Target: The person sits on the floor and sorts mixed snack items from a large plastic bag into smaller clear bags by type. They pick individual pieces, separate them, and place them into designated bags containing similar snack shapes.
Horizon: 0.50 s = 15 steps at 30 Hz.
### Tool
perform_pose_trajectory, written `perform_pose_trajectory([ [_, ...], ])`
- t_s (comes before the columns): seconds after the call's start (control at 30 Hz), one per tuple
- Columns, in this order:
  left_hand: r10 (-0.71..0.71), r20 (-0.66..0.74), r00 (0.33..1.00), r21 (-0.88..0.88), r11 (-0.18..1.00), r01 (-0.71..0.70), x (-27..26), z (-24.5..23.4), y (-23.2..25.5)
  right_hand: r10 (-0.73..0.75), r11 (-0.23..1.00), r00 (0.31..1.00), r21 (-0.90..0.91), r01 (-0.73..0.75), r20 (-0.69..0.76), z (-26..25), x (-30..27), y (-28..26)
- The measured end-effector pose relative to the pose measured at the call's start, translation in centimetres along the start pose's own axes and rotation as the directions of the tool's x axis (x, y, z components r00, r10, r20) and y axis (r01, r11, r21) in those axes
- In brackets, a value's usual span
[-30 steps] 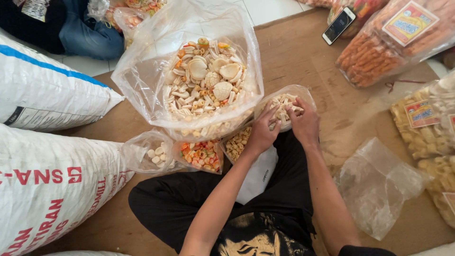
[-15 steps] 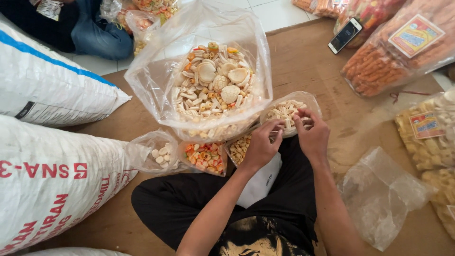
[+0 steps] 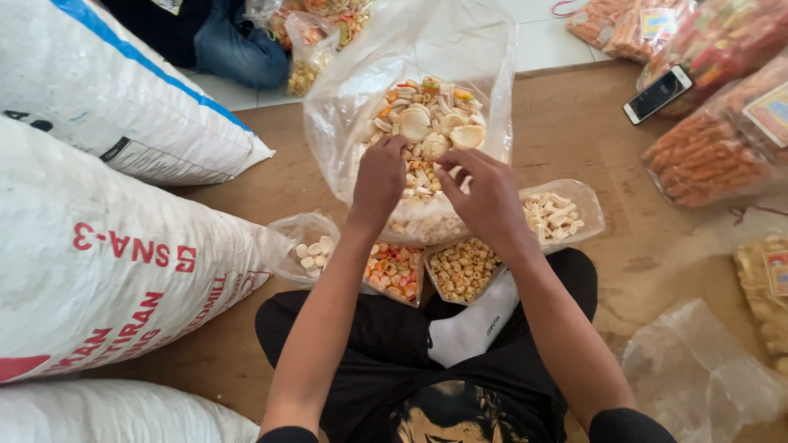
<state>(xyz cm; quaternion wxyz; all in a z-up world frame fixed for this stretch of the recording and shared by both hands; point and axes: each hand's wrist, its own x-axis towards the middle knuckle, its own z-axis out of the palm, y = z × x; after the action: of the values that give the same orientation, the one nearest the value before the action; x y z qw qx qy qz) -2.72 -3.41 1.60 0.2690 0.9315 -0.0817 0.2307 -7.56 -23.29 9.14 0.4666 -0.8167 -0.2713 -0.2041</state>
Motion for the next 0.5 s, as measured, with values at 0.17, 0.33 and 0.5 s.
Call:
perform_pose_trajectory([
  [0.17,-0.123,0.198,0.973,0.273,0.960,0.066,-0.2,3.5,-5.2,0.089,0.972,0.966,-0.232,-0.031,0.244,5.2,2.7,0.6],
  [0.33,-0.255,0.256,0.932,0.320,0.933,0.167,-0.7,4.4,-5.5,0.238,0.898,0.842,-0.441,0.000,0.485,10.4,5.3,6.9],
  [0.5,-0.205,0.231,0.951,0.275,0.951,0.139,-1.3,3.1,-5.8,0.262,0.889,0.798,-0.457,0.020,0.544,11.7,6.1,8.7],
])
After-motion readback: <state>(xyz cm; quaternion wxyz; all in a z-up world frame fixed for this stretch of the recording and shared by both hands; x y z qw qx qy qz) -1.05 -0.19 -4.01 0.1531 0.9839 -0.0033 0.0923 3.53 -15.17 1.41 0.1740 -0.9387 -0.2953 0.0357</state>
